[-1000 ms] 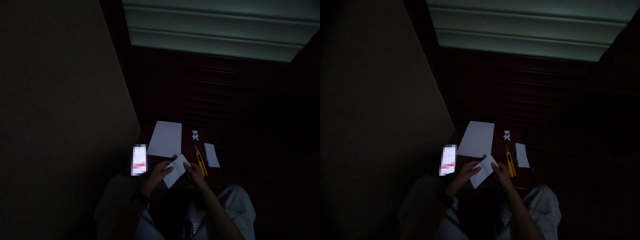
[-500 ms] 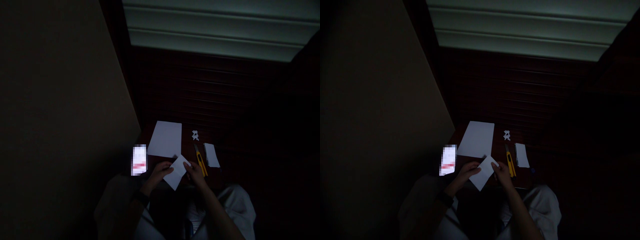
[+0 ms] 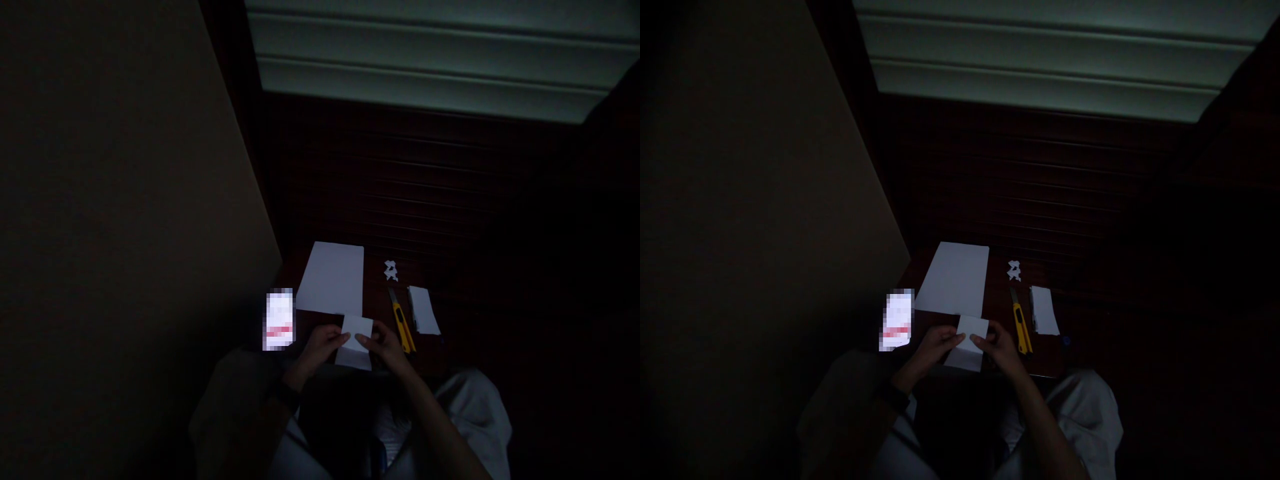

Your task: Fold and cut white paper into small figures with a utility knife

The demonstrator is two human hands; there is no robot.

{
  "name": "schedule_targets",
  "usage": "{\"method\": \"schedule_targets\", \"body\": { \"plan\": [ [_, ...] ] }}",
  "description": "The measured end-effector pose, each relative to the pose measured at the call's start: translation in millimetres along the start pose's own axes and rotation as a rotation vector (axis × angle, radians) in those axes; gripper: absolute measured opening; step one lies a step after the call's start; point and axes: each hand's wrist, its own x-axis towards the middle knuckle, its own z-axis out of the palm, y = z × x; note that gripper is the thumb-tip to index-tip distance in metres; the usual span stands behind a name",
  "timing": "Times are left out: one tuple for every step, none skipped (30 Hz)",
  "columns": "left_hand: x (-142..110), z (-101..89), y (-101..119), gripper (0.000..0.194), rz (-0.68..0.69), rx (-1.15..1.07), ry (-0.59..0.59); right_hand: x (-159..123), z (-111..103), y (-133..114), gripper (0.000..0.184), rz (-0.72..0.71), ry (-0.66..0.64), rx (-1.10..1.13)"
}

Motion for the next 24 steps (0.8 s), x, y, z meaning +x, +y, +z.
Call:
{"method": "schedule_targets", "body": {
  "plan": [
    [0.2, 0.2, -1.0, 0.033, 0.011, -0.015, 0.019, -0.8, -0.8, 0.3, 0.051, 0.016, -0.027, -0.015],
    [0.2, 0.1, -1.4, 0.033, 0.021, -0.028, 0.031, -1.3, -1.6, 0.9, 0.046, 0.025, -0.051, -0.031],
    [0.1, -0.2, -1.3, 0.033, 0.027, -0.038, 0.035, -1.6, -2.4, 1.7, 0.040, 0.023, -0.069, -0.041],
    [0.0, -0.8, -0.8, 0.033, 0.029, -0.043, 0.033, -1.6, -3.1, 2.6, 0.037, 0.018, -0.081, -0.047],
    [-0.2, -1.5, -0.2, 0.033, 0.027, -0.043, 0.024, -1.5, -3.8, 3.6, 0.036, 0.012, -0.091, -0.051],
    [-0.4, -2.3, 0.5, 0.032, 0.023, -0.038, 0.012, -1.4, -4.4, 4.4, 0.036, 0.009, -0.099, -0.056],
    [-0.5, -2.9, 1.0, 0.031, 0.019, -0.031, 0.002, -1.2, -4.9, 5.0, 0.036, 0.008, -0.106, -0.061],
    [-0.4, -3.4, 1.1, 0.030, 0.017, -0.024, -0.004, -1.1, -5.3, 5.5, 0.036, 0.011, -0.112, -0.065],
    [-0.1, -3.8, 0.7, 0.030, 0.018, -0.019, 0.000, -0.9, -5.6, 5.8, 0.035, 0.013, -0.116, -0.068],
    [0.3, -3.9, -0.4, 0.029, 0.018, -0.014, 0.010, -0.8, -5.7, 5.9, 0.035, 0.015, -0.118, -0.067],
    [0.8, -3.9, -2.0, 0.029, 0.015, -0.012, 0.023, -0.7, -5.8, 5.8, 0.035, 0.014, -0.115, -0.062],
    [1.4, -3.7, -4.1, 0.030, 0.008, -0.013, 0.037, -0.5, -5.7, 5.7, 0.036, 0.012, -0.111, -0.055],
    [2.0, -3.5, -6.4, 0.030, 0.000, -0.014, 0.049, -0.3, -5.5, 5.5, 0.036, 0.011, -0.106, -0.049],
    [2.5, -3.3, -8.8, 0.031, -0.007, -0.015, 0.059, -0.2, -5.2, 5.2, 0.036, 0.011, -0.101, -0.044],
    [3.0, -3.1, -11.0, 0.031, -0.012, -0.017, 0.066, -0.1, -4.9, 4.9, 0.036, 0.013, -0.097, -0.040],
    [3.3, -3.0, -12.9, 0.031, -0.012, -0.020, 0.069, -0.2, -4.6, 4.4, 0.036, 0.015, -0.094, -0.037],
    [3.5, -2.8, -14.3, 0.031, -0.008, -0.022, 0.071, -0.4, -4.3, 3.9, 0.035, 0.016, -0.094, -0.034],
    [3.6, -2.7, -15.3, 0.030, -0.005, -0.024, 0.071, -0.7, -4.1, 3.4, 0.034, 0.015, -0.096, -0.030],
    [3.6, -2.6, -15.7, 0.030, -0.003, -0.026, 0.071, -1.2, -3.9, 2.8, 0.034, 0.012, -0.098, -0.025],
    [3.5, -2.4, -15.6, 0.030, -0.001, -0.026, 0.071, -1.6, -3.8, 2.2, 0.033, 0.007, -0.097, -0.019],
    [3.3, -2.3, -15.1, 0.029, 0.000, -0.023, 0.072, -2.1, -3.9, 1.7, 0.032, 0.003, -0.097, -0.017],
    [3.0, -2.1, -14.2, 0.030, -0.003, -0.019, 0.073, -2.3, -4.1, 1.4, 0.032, 0.000, -0.095, -0.017],
    [2.8, -2.0, -13.1, 0.030, -0.009, -0.019, 0.072, -2.4, -4.4, 1.2, 0.031, -0.001, -0.095, -0.020],
    [2.4, -1.9, -11.9, 0.030, -0.021, -0.022, 0.066, -2.3, -4.9, 1.3, 0.031, -0.002, -0.095, -0.025]
  ]
}}
